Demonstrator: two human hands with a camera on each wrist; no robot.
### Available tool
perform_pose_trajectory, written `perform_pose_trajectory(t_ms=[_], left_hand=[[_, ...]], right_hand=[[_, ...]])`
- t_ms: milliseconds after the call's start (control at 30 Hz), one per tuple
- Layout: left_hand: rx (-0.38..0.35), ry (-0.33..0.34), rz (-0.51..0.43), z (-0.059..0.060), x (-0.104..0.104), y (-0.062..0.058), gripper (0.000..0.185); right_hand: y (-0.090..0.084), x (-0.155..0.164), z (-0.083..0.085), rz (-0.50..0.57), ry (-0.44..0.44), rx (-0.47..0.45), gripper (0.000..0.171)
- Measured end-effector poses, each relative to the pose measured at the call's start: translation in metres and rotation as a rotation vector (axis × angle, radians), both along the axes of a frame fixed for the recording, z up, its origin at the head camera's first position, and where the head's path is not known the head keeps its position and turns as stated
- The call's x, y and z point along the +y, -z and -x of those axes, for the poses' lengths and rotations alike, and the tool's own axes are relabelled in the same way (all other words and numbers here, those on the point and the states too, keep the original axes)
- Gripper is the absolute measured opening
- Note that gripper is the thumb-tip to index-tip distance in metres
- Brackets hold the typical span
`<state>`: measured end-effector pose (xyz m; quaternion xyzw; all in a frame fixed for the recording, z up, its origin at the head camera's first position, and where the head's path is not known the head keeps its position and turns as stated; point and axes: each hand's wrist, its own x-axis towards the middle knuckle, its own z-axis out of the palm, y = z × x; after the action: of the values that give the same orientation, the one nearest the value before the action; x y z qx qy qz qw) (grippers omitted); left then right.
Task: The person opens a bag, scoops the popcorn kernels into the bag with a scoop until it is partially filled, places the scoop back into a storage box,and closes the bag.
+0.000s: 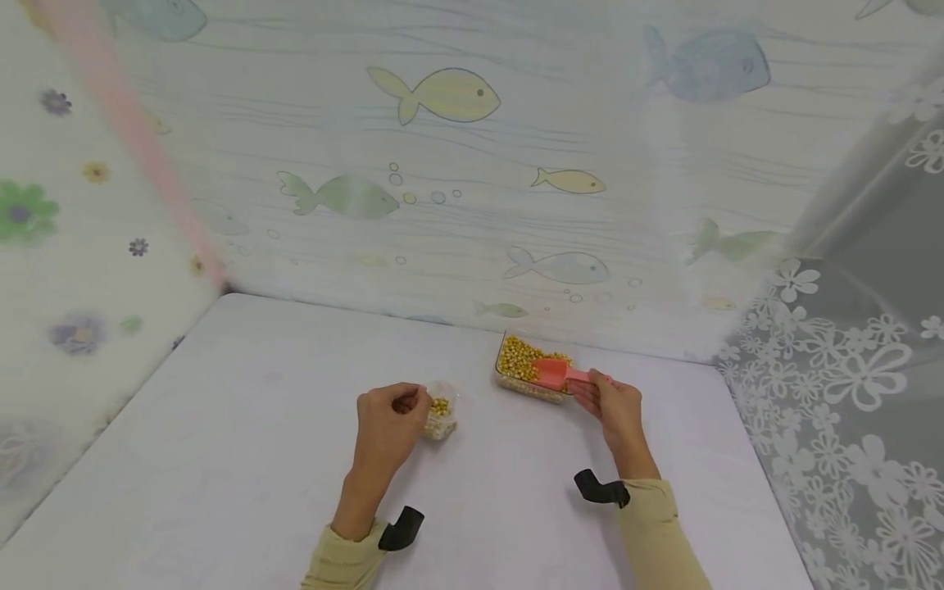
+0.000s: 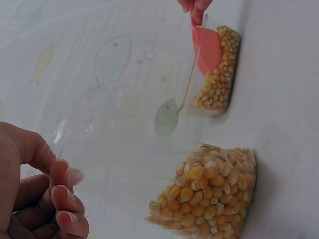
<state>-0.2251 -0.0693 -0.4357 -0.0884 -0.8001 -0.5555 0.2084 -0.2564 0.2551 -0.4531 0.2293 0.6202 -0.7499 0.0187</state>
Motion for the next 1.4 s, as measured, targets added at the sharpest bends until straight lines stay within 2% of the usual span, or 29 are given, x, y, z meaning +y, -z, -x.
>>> perform_pose_trajectory(t_ms=[100, 267, 400, 500, 633, 767, 900, 967, 1200, 1400], left_hand=[[0.007, 0.002, 0.0, 0.0, 0.0, 0.0, 0.014], [0.001, 0.006, -0.008, 0.0, 0.0, 0.0, 0.013], [-0.006, 0.006, -0.009, 0.0, 0.001, 0.0, 0.014], [-0.008, 0.007, -0.007, 0.0, 0.001, -0.001, 0.013], [-0.01, 0.012, -0.008, 0.0, 0.001, 0.0, 0.013], [-0.014, 0.014, -0.012, 0.0, 0.001, 0.0, 0.014], [-0.02, 0.018, -0.015, 0.0, 0.001, 0.001, 0.014], [-0.019, 0.019, -0.018, 0.0, 0.001, 0.0, 0.014], [-0.023, 0.016, -0.025, -0.003, 0.001, 0.0, 0.013], [-0.012, 0.014, -0.018, -0.005, 0.0, -0.001, 0.014]], right_hand=[[-0.001, 0.0, -0.004, 0.106, -0.006, -0.016, 0.051], [-0.002, 0.0, -0.008, 0.262, 0.0, -0.014, 0.015], [0.0, -0.002, -0.01, 0.324, 0.006, -0.005, 0.019], [0.001, -0.005, -0.01, 0.308, 0.02, 0.003, 0.02], [0.002, -0.007, -0.009, 0.145, 0.063, 0.046, 0.017], [0.003, -0.01, -0.005, -0.06, 0.067, 0.088, 0.043], [0.002, -0.015, 0.0, -0.127, 0.016, 0.104, 0.054], [0.001, -0.017, 0.002, -0.119, -0.004, 0.101, 0.052], [0.0, -0.013, 0.003, 0.048, -0.007, 0.043, 0.027], [-0.001, -0.009, -0.001, 0.181, -0.012, 0.027, 0.014]])
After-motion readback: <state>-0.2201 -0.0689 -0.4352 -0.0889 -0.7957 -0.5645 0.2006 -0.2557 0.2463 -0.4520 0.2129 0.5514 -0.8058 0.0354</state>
